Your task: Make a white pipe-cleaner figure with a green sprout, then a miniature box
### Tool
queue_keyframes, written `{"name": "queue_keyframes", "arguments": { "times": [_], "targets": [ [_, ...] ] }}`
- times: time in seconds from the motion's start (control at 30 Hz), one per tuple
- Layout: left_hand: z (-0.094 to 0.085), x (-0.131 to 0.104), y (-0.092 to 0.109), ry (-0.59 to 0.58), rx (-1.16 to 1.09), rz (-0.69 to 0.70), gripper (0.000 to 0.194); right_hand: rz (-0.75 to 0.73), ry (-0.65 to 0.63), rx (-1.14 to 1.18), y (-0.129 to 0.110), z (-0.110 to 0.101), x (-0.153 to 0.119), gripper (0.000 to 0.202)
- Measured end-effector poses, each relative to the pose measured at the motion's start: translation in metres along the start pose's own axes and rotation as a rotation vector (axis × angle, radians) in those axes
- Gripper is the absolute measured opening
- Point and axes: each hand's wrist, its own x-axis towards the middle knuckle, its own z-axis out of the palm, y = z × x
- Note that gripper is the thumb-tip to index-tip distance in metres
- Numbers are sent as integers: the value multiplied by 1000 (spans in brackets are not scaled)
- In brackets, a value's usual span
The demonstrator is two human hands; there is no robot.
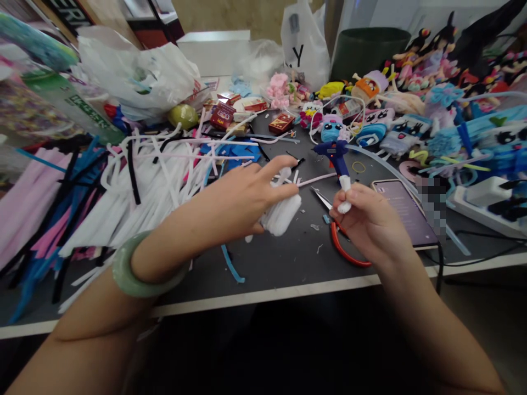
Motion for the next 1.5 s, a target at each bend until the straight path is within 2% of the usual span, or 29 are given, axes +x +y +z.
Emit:
{"name": "queue_keyframes", "arguments": {
  "times": [0.1, 0.17, 0.3, 0.43, 0.8, 1.0, 1.5],
  "targets": [
    [-6, 3, -6, 11, 87, -59, 65, 40, -14, 9, 3, 4, -4, 11],
    [-8, 5, -6, 58, 107, -90, 61, 82, -39, 17, 7, 7, -8, 12],
    [-7, 6, -4, 135, 120, -111, 54, 157, -112, 18, 14, 14, -16, 16],
    [-5, 8, -2, 156, 84, -124, 48, 212, -157, 18, 19, 19, -21, 16],
    [-8, 6, 5, 171, 28, -139, 54, 270, -134, 73, 27, 22, -18, 17],
    [-11, 6, 9, 179, 98, -148, 48, 278, -119, 88, 27, 25, -20, 18],
    [-12, 7, 13, 188, 14, -180, 50, 326, -117, 166, 28, 25, -21, 18]
  ]
}}
